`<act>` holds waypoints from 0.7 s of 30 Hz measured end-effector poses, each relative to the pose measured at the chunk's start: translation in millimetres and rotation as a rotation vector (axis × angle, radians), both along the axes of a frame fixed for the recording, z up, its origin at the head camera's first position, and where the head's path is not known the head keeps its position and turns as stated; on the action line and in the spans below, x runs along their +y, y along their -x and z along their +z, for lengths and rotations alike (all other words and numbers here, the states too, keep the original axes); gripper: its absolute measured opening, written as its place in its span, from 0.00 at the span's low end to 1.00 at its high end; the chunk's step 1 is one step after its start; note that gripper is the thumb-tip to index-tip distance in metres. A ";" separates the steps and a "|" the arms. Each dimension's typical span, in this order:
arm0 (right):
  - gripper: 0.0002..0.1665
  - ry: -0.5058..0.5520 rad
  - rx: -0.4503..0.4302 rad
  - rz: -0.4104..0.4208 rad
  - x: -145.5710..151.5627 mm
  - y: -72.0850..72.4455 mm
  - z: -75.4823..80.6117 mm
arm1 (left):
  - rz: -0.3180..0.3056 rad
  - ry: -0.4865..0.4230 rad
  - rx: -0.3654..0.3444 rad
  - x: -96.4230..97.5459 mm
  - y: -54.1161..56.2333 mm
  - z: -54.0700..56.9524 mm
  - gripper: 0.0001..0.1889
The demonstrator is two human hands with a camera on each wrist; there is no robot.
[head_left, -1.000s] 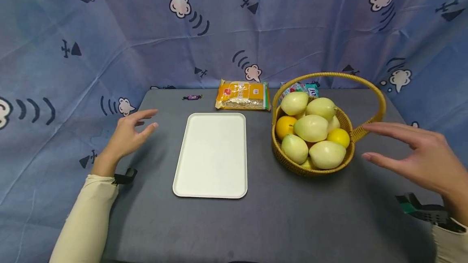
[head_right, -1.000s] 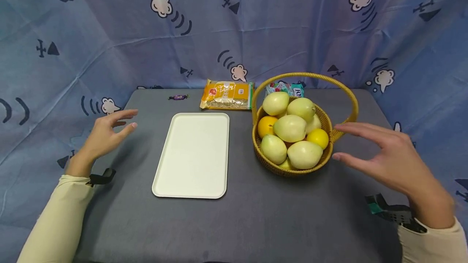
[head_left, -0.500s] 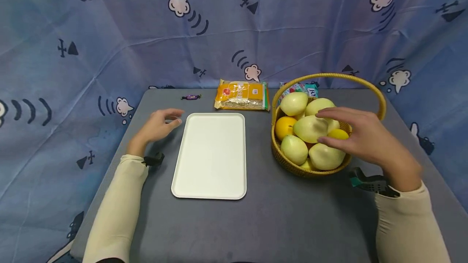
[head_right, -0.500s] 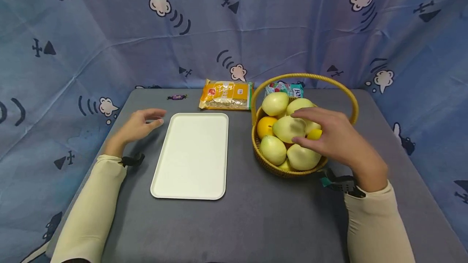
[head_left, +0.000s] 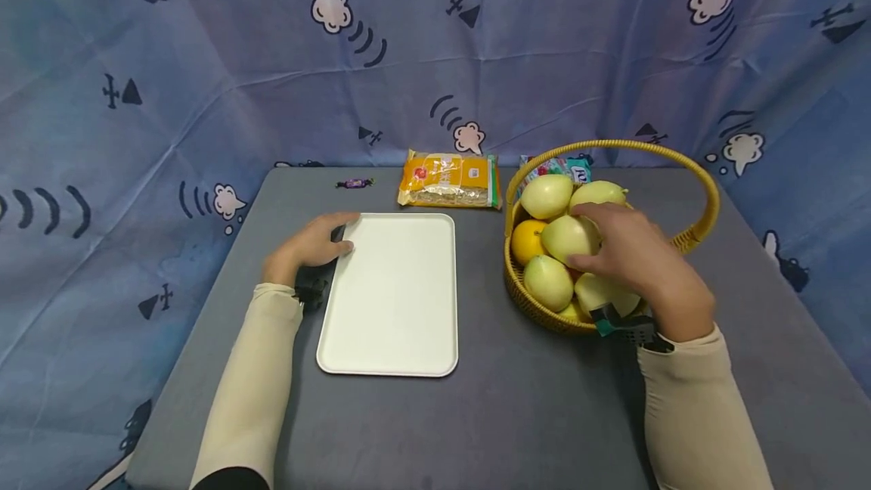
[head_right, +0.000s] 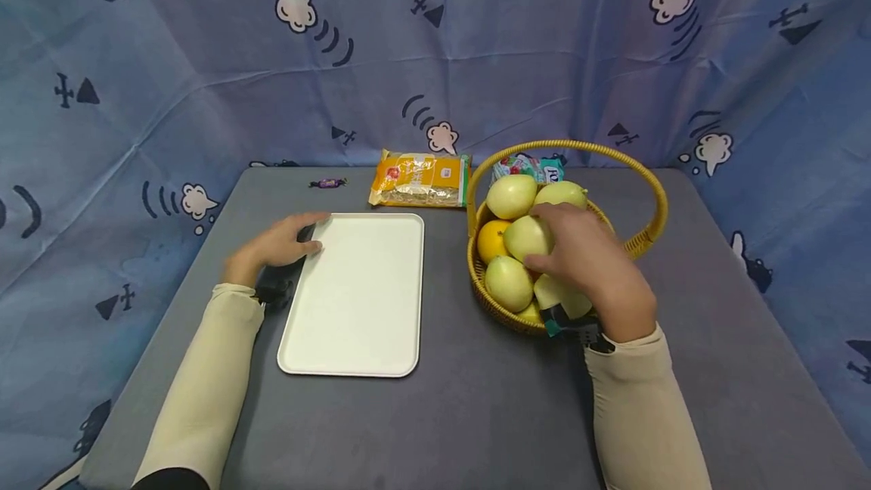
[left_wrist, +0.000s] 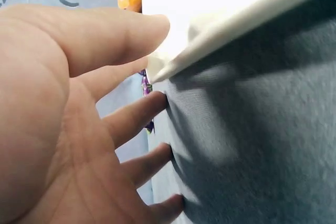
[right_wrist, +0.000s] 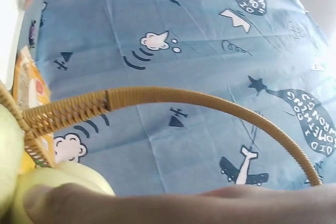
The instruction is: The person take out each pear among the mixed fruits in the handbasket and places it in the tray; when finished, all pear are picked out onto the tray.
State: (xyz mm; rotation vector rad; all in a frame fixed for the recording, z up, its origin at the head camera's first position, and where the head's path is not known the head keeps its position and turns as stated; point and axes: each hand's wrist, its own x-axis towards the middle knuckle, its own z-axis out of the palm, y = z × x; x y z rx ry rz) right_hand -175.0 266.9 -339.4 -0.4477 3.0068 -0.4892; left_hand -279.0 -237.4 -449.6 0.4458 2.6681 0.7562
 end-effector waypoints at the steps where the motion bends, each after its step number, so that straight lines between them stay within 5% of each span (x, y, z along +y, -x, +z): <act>1: 0.46 0.006 -0.004 -0.014 -2.2 0.3 -0.8 | -0.001 0.012 -0.001 -0.6 -0.3 -1.4 0.36; 16: 0.51 0.001 0.043 0.023 1.4 -1.7 -2.5 | -0.010 0.005 -0.064 -14.2 -10.7 3.7 0.42; 21: 0.46 0.068 0.139 0.073 4.6 -10.4 7.0 | -0.034 -0.013 -0.084 -19.0 -12.0 4.1 0.45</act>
